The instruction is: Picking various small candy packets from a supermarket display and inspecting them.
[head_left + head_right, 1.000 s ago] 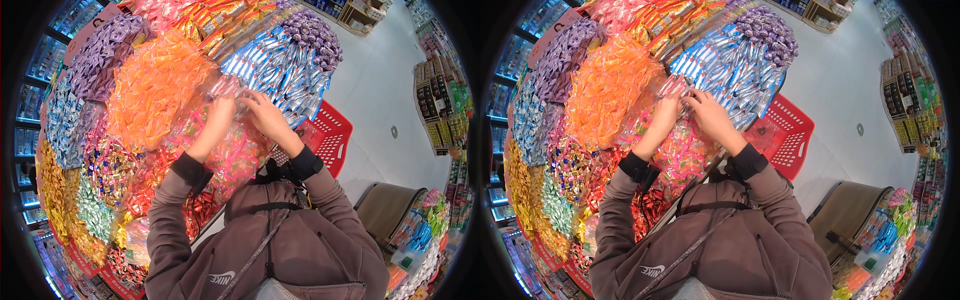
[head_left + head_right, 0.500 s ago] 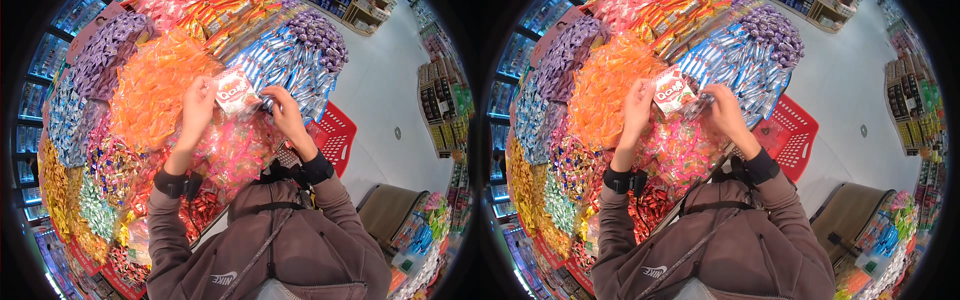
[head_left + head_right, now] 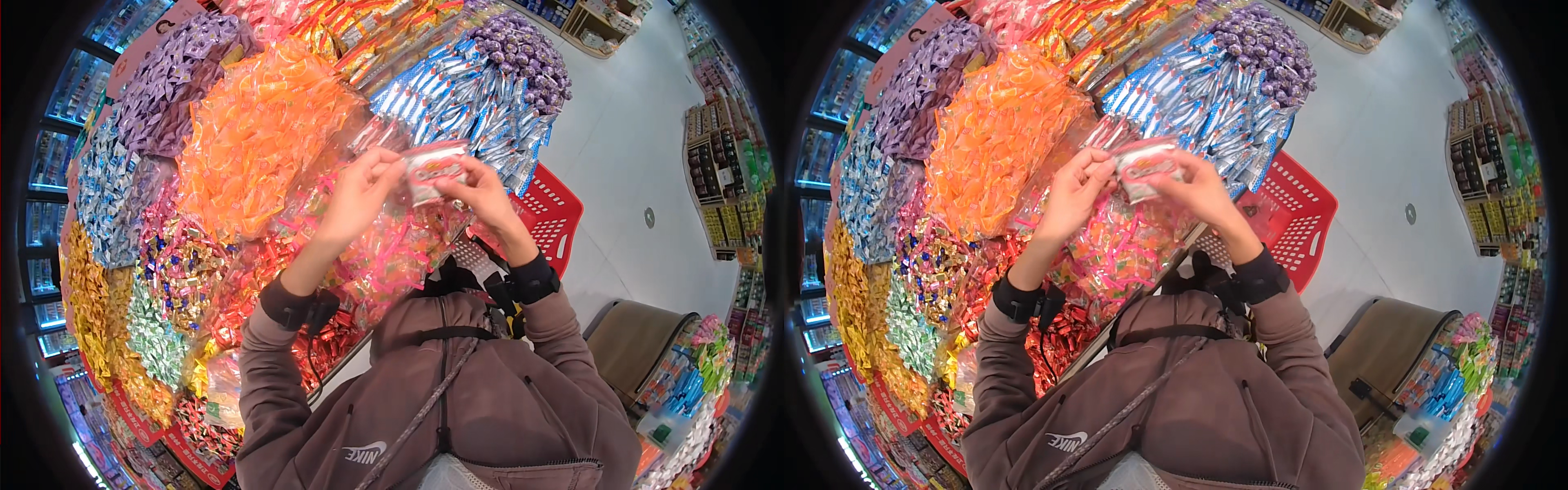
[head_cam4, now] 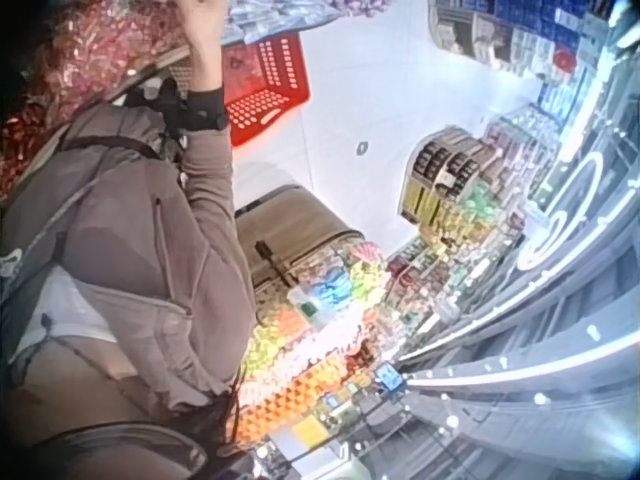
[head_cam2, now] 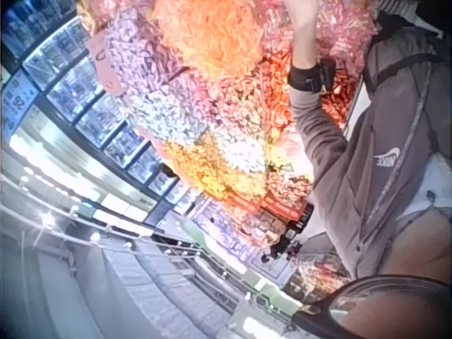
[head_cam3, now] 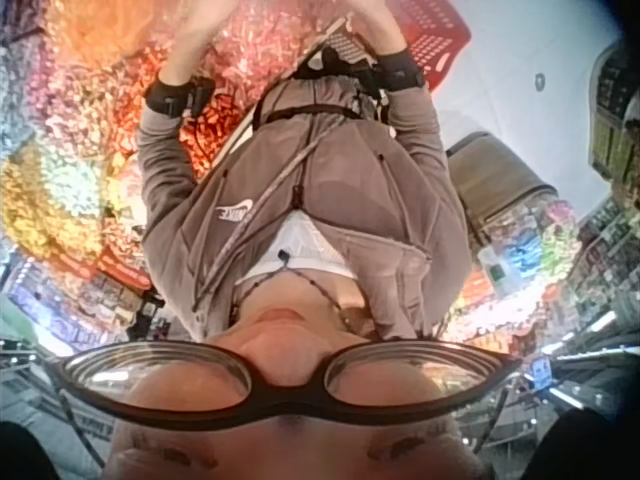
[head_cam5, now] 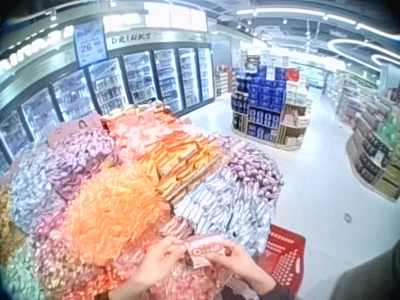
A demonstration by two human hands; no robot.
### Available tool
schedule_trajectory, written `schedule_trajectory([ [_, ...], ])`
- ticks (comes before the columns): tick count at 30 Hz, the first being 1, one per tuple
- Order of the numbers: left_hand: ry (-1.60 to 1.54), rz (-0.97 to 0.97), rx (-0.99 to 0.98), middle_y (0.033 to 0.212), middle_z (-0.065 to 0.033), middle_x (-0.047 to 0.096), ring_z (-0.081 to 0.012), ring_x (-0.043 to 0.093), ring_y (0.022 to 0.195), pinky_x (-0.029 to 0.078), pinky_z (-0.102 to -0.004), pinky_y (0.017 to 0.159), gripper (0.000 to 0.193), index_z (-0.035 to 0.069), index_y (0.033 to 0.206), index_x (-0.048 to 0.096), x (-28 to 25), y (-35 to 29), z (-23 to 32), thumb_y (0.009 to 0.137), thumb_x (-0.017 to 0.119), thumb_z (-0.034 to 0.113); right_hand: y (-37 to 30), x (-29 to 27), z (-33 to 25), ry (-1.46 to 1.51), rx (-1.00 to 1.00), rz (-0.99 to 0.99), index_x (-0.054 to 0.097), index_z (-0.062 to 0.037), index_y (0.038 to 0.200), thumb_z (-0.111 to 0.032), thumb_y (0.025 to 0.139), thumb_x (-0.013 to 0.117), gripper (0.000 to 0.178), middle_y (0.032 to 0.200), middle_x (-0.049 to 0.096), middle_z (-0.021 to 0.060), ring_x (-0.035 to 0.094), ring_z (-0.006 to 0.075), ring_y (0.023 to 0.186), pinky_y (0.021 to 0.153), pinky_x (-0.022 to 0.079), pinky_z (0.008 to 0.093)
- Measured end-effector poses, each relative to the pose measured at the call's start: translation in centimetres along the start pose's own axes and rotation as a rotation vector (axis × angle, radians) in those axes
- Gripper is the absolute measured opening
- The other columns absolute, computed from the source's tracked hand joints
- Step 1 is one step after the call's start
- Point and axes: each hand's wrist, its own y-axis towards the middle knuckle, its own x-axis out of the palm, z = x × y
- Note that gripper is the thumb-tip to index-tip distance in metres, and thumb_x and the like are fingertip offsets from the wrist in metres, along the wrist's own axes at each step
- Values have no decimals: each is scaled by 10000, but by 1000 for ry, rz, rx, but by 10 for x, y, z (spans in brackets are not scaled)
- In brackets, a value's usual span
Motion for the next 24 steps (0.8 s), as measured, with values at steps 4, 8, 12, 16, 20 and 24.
schedule_trajectory([
  [4,457,46,74,860,-85,592,-137,563,829,437,-253,735,316,14,1050,473,-15,5,-11,805,576,185,0,-42,4,47,-310,304,518,8,1027,-67,778,593,271,959,591,77,566,120,849,739,464,249],
  [8,997,56,246,923,-134,553,-229,543,896,436,-307,759,459,6,1101,432,8,6,-34,731,634,190,4,-52,7,-31,-246,395,533,1,938,-57,726,644,246,887,593,46,547,87,795,707,433,216],
  [12,1176,47,333,965,-163,515,-311,509,902,440,-362,733,529,5,1109,383,14,23,-66,655,634,110,10,-46,18,-145,-254,345,538,-30,903,-39,689,670,252,816,577,6,526,59,745,675,413,201],
  [16,1136,54,221,977,-180,511,-347,508,907,438,-403,719,444,10,1062,395,-5,40,-72,669,598,52,15,-42,22,-347,-272,379,579,-32,867,-37,664,684,228,789,571,3,526,59,730,663,416,205],
  [20,1038,77,192,979,-199,511,-381,512,892,433,-435,709,413,30,1045,394,-10,43,-66,675,575,18,24,-29,16,-457,-253,345,594,-31,852,-25,655,659,208,790,579,39,554,106,725,668,430,229],
  [24,1022,60,108,950,-212,528,-381,511,900,427,-437,709,416,36,1049,397,-10,44,-64,678,585,21,40,-18,23,-721,-389,127,586,-27,913,36,652,588,268,848,587,93,578,197,785,695,452,283],
])
